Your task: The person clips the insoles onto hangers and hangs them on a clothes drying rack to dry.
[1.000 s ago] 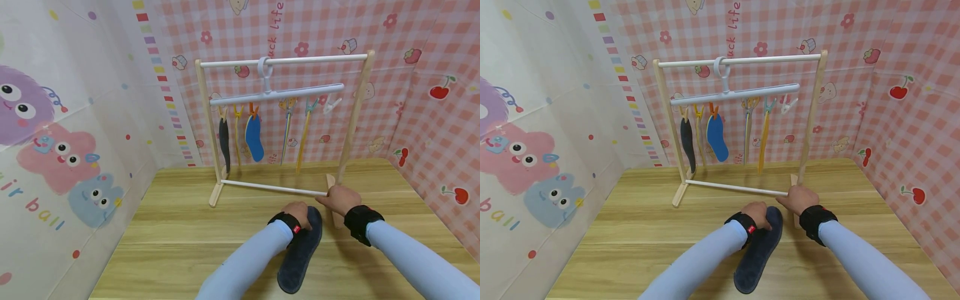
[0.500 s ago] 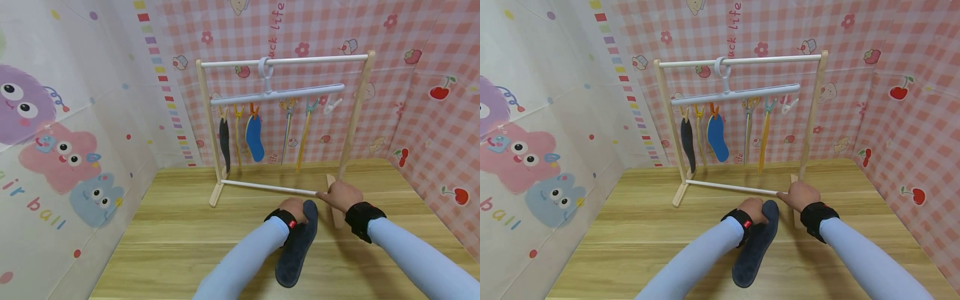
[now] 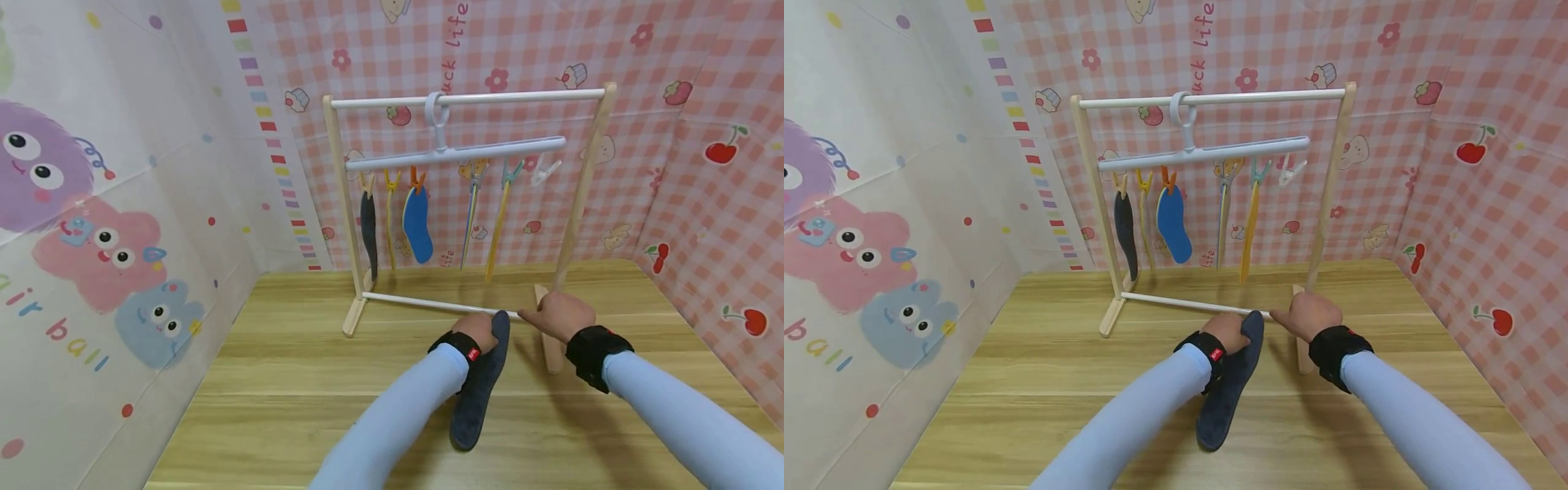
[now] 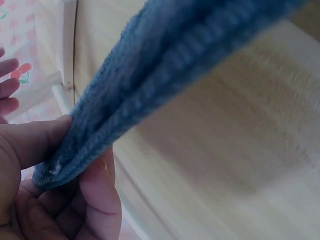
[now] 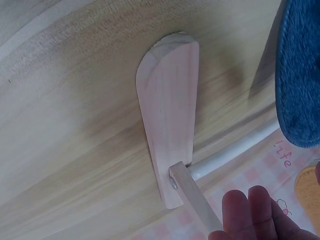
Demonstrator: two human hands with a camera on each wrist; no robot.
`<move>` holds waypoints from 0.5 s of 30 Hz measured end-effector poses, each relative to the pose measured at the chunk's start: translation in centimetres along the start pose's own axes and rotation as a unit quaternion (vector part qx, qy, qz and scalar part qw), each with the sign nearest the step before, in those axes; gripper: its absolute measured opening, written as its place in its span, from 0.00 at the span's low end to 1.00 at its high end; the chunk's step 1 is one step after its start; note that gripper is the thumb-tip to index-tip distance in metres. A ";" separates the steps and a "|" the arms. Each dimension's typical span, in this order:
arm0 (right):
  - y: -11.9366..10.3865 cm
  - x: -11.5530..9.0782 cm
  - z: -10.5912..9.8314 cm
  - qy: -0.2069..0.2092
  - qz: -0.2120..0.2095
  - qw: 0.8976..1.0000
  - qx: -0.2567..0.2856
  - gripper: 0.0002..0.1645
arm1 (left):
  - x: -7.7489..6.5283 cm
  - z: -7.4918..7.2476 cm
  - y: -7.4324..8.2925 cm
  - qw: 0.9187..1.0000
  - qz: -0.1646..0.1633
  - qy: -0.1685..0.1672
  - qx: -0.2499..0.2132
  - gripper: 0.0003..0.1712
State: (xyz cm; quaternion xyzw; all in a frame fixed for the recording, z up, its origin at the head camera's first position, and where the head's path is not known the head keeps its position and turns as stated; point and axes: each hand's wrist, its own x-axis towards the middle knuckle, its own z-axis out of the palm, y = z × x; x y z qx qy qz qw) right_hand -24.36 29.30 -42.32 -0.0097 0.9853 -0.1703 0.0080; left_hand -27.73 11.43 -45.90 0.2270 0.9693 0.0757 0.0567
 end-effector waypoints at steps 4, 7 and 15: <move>-0.1 0.0 -0.2 0.000 0.002 1.000 -0.003 0.32 | 0.0 -1.1 -0.3 1.000 0.002 0.003 -0.022 0.15; -0.2 0.0 -0.4 0.001 0.003 1.000 -0.001 0.33 | -0.2 -1.9 -0.3 0.999 -0.002 -0.001 -0.038 0.15; -0.2 0.0 -1.0 -0.006 0.003 1.000 0.003 0.33 | -0.1 -3.3 -0.4 0.998 -0.006 0.014 -0.057 0.13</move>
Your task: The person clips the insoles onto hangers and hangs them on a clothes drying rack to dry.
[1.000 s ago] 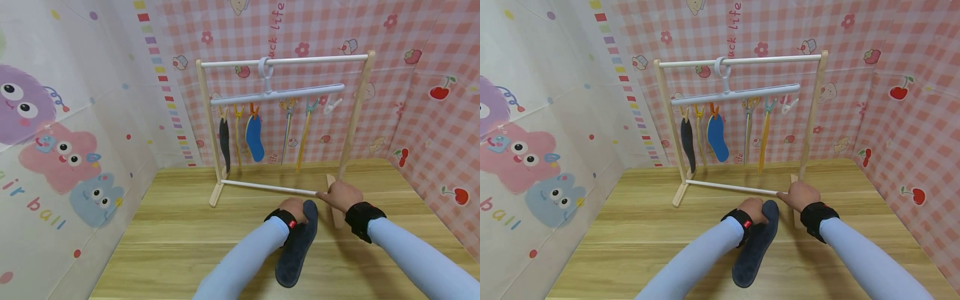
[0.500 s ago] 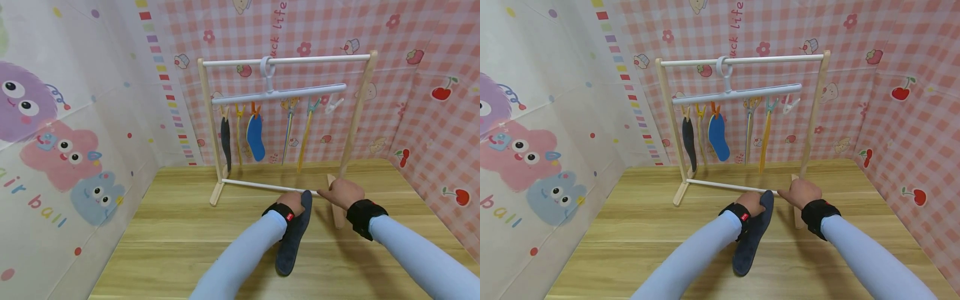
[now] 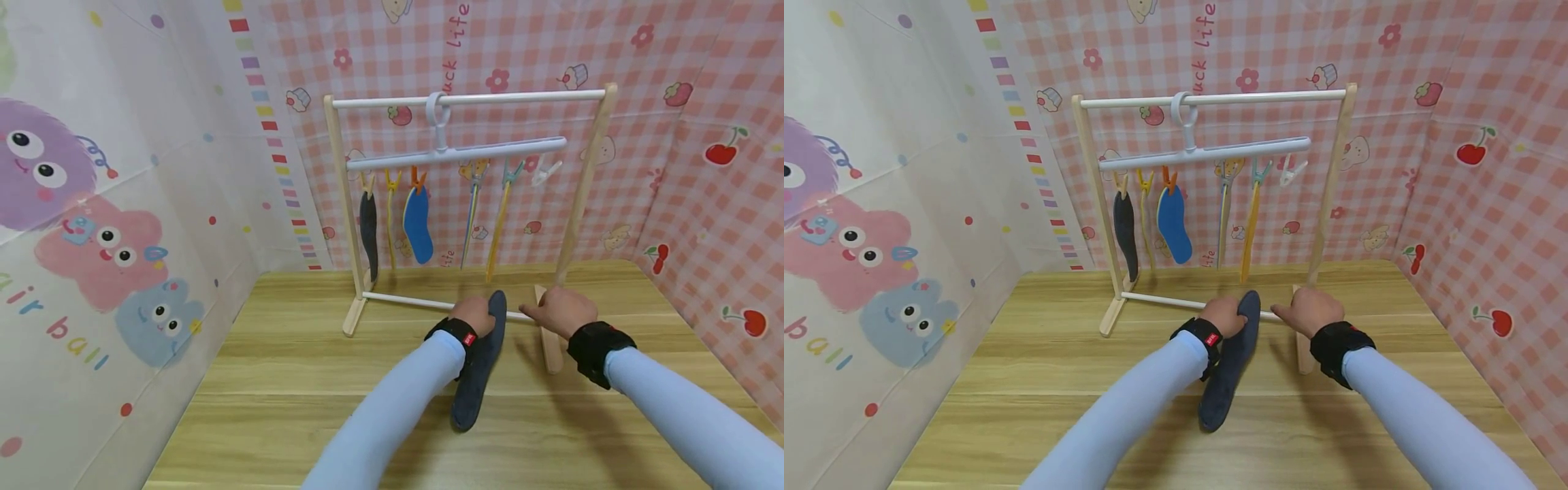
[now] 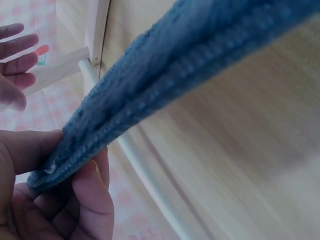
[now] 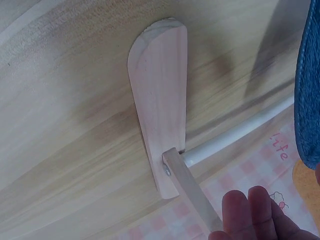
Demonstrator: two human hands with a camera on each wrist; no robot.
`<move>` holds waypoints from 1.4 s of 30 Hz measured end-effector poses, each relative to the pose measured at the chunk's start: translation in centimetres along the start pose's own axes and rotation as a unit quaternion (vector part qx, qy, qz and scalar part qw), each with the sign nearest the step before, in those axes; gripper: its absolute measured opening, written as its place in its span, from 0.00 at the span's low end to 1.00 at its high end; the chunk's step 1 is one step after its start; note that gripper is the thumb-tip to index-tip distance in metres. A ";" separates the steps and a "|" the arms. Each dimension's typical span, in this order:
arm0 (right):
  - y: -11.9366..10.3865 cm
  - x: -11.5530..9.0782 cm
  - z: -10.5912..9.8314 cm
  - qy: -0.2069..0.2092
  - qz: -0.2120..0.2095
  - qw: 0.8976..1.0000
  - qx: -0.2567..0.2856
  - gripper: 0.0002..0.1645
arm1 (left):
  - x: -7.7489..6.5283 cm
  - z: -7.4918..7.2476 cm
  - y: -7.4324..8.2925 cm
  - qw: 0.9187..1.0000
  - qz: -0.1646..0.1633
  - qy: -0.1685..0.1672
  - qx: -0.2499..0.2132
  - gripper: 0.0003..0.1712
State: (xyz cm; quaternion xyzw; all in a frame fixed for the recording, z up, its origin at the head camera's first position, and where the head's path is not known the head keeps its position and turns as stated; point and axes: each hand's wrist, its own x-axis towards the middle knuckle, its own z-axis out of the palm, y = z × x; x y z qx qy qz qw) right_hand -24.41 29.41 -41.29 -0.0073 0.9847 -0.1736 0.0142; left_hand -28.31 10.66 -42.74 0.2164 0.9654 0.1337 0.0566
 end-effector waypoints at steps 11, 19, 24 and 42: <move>-0.4 0.1 -1.1 0.000 -0.001 1.000 -0.006 0.35 | 0.3 -2.1 -0.1 0.998 -0.002 0.024 -0.054 0.12; -0.7 0.2 -2.1 0.004 0.002 1.000 -0.013 0.34 | 0.9 -3.4 0.1 0.997 0.001 0.028 -0.076 0.13; -0.8 0.2 -2.8 0.010 0.005 1.000 -0.014 0.33 | 1.3 -4.2 0.2 0.995 0.000 0.040 -0.094 0.16; -1.5 0.8 -5.7 0.042 0.008 0.999 -0.003 0.34 | 1.9 -6.6 1.4 0.986 0.015 0.126 -0.109 0.18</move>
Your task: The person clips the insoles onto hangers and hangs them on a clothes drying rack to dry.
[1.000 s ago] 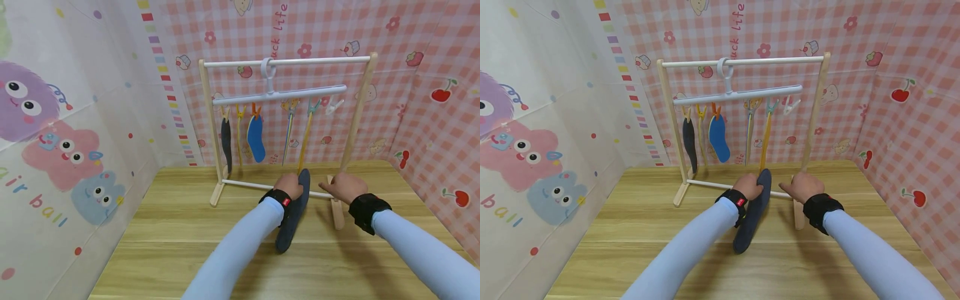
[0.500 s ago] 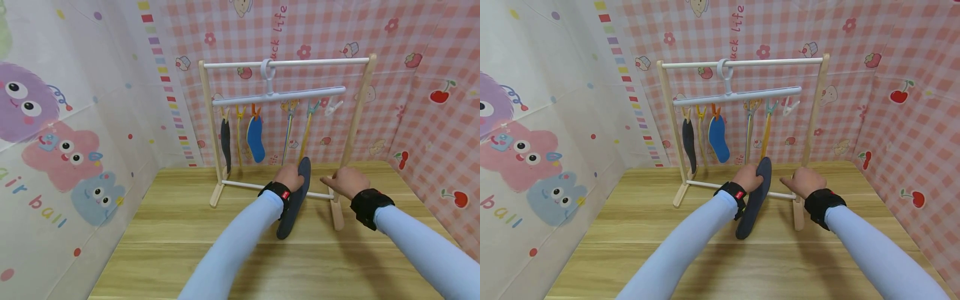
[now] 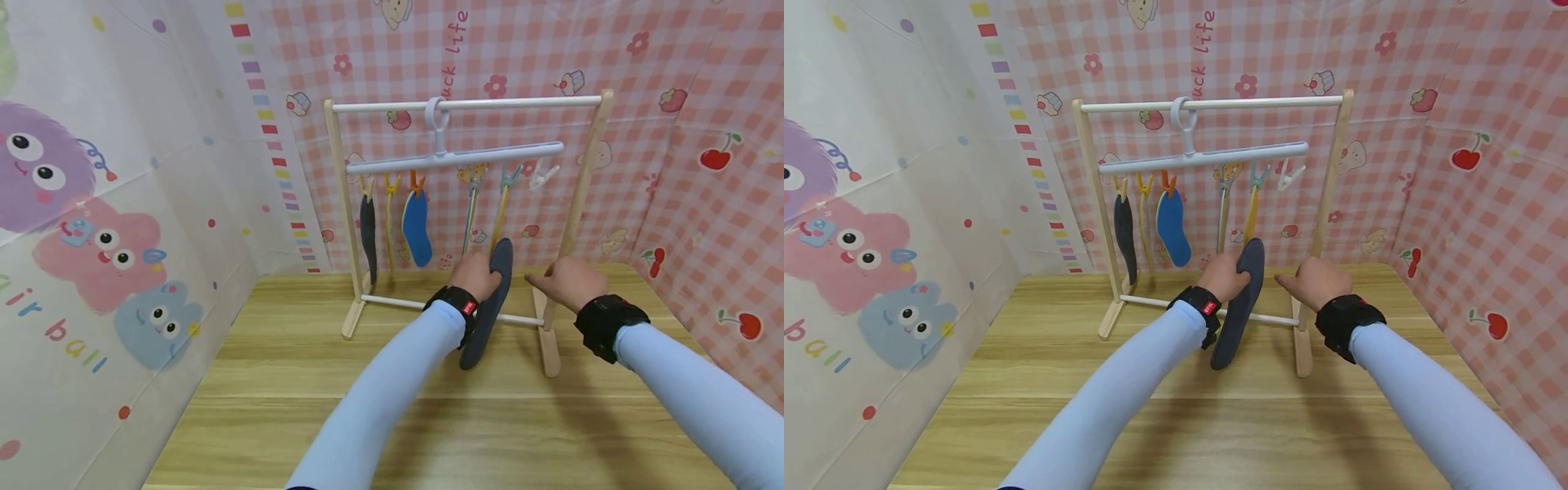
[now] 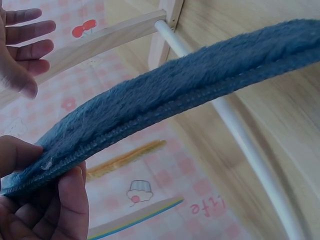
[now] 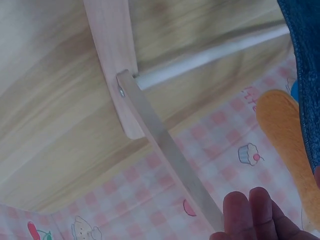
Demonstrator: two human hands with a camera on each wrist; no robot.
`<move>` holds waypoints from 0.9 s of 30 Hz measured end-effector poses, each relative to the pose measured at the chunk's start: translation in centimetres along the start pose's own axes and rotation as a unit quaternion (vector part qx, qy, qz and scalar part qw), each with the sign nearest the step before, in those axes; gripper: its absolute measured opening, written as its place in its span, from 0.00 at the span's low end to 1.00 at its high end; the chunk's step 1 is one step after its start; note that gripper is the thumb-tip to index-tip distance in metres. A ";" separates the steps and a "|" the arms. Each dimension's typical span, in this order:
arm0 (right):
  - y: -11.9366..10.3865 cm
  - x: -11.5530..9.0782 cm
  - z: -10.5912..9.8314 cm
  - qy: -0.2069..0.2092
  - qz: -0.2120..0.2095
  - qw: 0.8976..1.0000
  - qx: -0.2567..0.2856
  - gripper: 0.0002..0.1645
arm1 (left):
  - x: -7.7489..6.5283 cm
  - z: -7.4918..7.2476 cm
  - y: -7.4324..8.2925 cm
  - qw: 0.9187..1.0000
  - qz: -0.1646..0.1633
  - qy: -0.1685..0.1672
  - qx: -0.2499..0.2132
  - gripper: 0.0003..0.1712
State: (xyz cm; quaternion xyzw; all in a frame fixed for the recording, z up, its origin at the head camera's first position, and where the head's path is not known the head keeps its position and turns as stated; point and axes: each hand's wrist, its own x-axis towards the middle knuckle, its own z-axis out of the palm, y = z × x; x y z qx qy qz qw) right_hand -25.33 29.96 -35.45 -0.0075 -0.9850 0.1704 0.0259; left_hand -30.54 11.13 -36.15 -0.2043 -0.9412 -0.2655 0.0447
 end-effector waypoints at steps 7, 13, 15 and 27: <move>-0.5 0.4 -1.2 0.028 -0.017 0.999 -0.005 0.33 | 0.6 -0.3 0.5 1.000 0.013 0.015 0.010 0.18; -1.1 0.4 -2.2 0.053 -0.010 0.999 -0.004 0.32 | 0.7 -0.7 1.1 1.000 0.015 0.023 0.011 0.10; -1.1 0.4 -2.4 0.057 -0.013 0.998 0.004 0.32 | 0.7 -0.8 1.3 0.999 0.012 0.031 0.011 0.07; -1.6 1.0 -4.2 0.095 -0.019 0.995 0.023 0.37 | 1.3 -1.3 2.0 0.998 0.012 0.068 0.012 0.07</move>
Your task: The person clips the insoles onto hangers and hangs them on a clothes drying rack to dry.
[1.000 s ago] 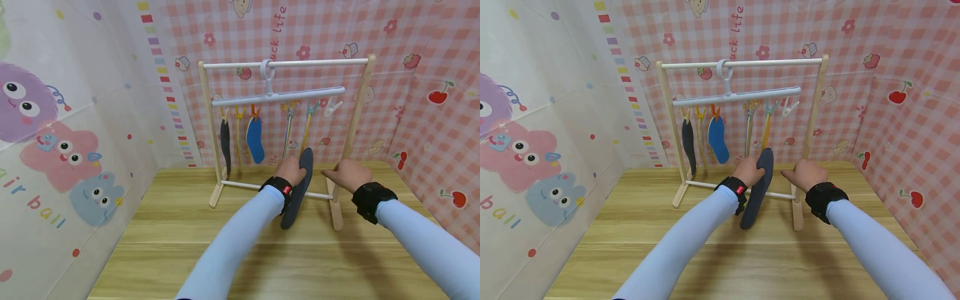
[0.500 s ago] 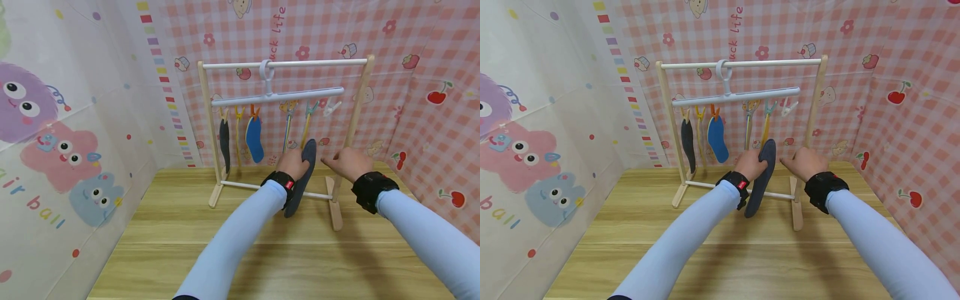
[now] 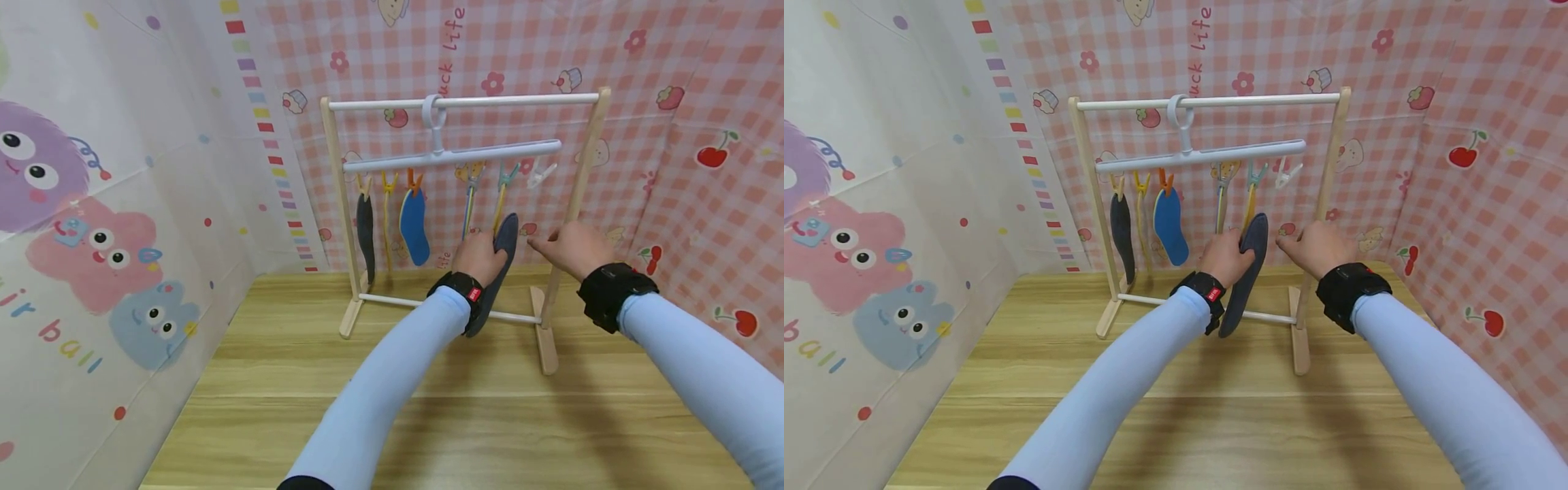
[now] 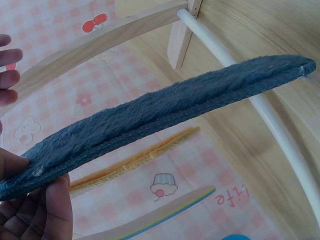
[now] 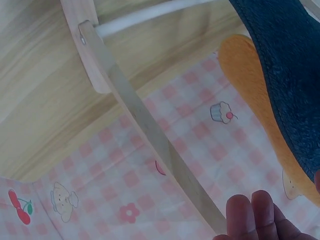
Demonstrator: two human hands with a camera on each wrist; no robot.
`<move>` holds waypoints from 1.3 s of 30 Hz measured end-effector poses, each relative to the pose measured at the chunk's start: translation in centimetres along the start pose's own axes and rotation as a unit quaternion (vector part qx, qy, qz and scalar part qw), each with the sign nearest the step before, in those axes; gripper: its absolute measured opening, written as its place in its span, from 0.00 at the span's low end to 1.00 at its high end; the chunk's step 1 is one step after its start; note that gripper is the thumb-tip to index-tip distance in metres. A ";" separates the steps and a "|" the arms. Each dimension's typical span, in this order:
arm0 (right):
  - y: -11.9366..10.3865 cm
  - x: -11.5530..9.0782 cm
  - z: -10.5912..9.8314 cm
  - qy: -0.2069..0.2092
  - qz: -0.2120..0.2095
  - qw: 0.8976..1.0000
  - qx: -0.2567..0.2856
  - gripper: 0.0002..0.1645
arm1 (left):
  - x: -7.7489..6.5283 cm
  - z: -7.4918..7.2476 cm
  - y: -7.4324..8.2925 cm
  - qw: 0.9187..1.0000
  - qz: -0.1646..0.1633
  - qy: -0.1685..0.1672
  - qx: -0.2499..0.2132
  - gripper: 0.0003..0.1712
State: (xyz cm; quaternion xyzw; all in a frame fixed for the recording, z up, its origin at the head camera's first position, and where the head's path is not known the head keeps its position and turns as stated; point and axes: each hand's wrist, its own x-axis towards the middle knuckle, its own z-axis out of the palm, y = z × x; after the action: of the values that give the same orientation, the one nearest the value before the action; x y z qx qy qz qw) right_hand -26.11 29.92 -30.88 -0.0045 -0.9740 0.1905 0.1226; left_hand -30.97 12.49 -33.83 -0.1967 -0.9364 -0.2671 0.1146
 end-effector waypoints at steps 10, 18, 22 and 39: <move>-0.9 0.8 -1.7 0.030 0.008 1.000 -0.001 0.40 | 0.4 -0.1 0.8 1.000 -0.015 0.015 -0.008 0.07; -1.8 1.6 -2.9 0.045 0.005 0.999 -0.009 0.42 | 0.7 -0.1 1.0 0.999 -0.007 0.029 -0.017 0.07; -2.3 2.0 -3.6 0.064 0.005 0.998 -0.007 0.42 | 1.0 0.0 1.2 0.999 0.001 0.042 -0.013 0.08; -4.7 4.6 -6.0 0.100 0.079 0.991 -0.029 0.47 | 1.8 -0.1 2.5 0.997 -0.002 0.081 0.007 0.07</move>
State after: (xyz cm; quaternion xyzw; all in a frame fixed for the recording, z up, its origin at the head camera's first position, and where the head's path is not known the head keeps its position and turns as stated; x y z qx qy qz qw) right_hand -28.99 28.02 -22.60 -0.1037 -0.9586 0.1697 0.2040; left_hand -31.51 14.96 -31.97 -0.1720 -0.9263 -0.2758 0.1907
